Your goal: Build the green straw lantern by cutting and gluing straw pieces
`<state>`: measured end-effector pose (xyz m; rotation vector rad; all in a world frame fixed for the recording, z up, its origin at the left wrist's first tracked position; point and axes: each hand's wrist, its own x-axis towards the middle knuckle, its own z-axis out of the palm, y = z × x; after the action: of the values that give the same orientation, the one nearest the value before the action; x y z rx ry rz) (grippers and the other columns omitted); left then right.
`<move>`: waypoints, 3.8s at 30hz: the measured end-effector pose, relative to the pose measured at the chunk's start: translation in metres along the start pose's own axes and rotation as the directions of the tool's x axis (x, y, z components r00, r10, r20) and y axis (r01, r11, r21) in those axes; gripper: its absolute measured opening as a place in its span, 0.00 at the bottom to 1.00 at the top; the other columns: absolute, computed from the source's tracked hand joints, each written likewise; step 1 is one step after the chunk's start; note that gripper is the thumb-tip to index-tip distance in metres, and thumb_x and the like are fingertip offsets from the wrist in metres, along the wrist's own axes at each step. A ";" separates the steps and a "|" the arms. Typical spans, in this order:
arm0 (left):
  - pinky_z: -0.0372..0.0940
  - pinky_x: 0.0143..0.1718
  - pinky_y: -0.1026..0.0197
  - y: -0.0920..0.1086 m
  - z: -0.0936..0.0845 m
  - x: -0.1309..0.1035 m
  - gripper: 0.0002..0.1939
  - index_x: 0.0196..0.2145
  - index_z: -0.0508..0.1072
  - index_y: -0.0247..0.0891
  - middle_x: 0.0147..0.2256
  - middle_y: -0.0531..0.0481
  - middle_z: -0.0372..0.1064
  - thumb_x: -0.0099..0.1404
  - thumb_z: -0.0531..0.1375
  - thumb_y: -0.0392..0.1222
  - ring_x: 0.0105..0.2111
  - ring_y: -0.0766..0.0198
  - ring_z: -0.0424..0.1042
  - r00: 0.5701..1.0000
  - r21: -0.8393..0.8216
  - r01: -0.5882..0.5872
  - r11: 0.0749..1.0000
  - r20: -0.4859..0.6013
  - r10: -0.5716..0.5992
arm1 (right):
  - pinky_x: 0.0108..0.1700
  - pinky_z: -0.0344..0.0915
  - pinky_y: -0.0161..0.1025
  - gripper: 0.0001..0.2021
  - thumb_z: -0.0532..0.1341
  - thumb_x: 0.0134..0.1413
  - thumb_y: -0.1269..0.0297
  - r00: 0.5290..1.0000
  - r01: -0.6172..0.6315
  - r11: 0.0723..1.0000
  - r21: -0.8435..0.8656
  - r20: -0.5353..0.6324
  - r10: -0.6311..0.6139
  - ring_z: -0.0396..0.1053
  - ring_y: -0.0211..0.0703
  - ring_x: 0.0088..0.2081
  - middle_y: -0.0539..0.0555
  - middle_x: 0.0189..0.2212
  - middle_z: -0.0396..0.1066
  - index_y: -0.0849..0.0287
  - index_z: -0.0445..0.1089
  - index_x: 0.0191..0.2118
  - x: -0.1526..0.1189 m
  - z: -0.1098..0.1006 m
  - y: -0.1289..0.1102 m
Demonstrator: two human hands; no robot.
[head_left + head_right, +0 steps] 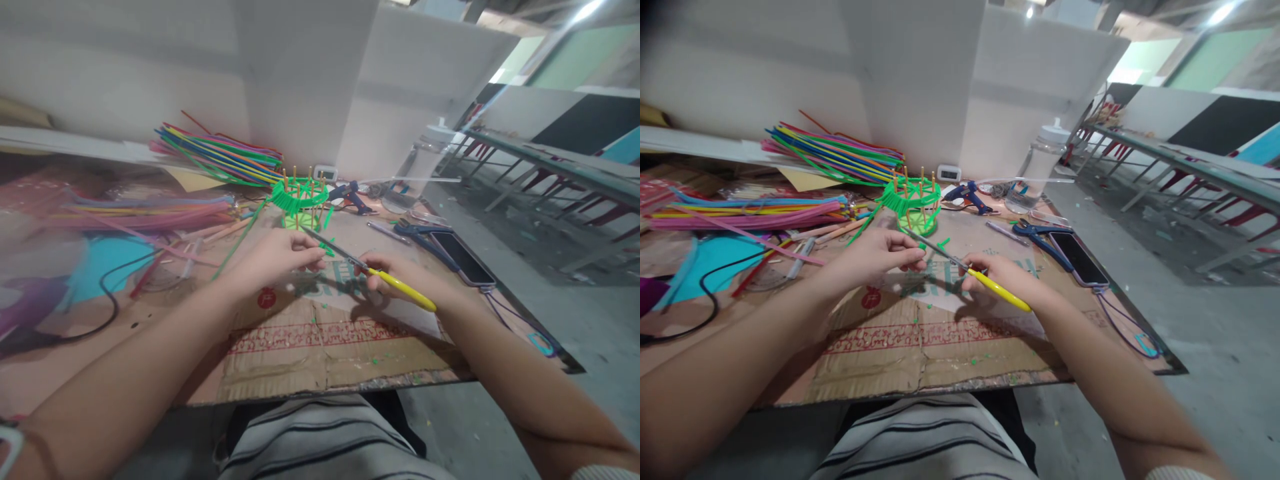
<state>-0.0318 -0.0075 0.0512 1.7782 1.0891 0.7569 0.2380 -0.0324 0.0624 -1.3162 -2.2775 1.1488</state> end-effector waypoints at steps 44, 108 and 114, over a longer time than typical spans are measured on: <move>0.65 0.32 0.62 0.002 -0.013 0.001 0.18 0.32 0.78 0.36 0.32 0.46 0.79 0.58 0.65 0.56 0.31 0.61 0.74 0.985 -0.105 0.099 0.990 -0.134 -0.112 | 0.44 0.64 0.40 0.10 0.59 0.60 0.66 0.895 -0.159 0.820 -0.550 -0.430 -0.114 0.74 0.50 0.44 0.61 0.43 0.77 0.60 0.73 0.45 0.124 -0.010 0.036; 0.59 0.29 0.64 0.000 0.016 0.000 0.17 0.27 0.77 0.35 0.25 0.50 0.73 0.55 0.66 0.54 0.25 0.66 0.67 0.996 -0.232 0.068 0.970 0.066 -0.054 | 0.36 0.63 0.40 0.11 0.64 0.51 0.55 0.858 0.193 0.927 0.323 -0.513 0.000 0.66 0.40 0.30 0.49 0.26 0.69 0.56 0.65 0.28 0.046 0.050 -0.024; 0.58 0.27 0.64 0.001 0.017 -0.001 0.15 0.27 0.77 0.35 0.24 0.51 0.72 0.57 0.65 0.52 0.24 0.66 0.67 0.998 -0.167 0.048 0.985 0.046 -0.041 | 0.35 0.63 0.39 0.11 0.64 0.50 0.55 0.844 0.196 0.940 0.278 -0.535 -0.017 0.66 0.40 0.31 0.49 0.26 0.69 0.57 0.67 0.28 0.046 0.051 -0.024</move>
<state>-0.0184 -0.0151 0.0450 1.6156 1.0037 0.7572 0.1689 -0.0263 0.0407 -1.1725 -1.6595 0.9240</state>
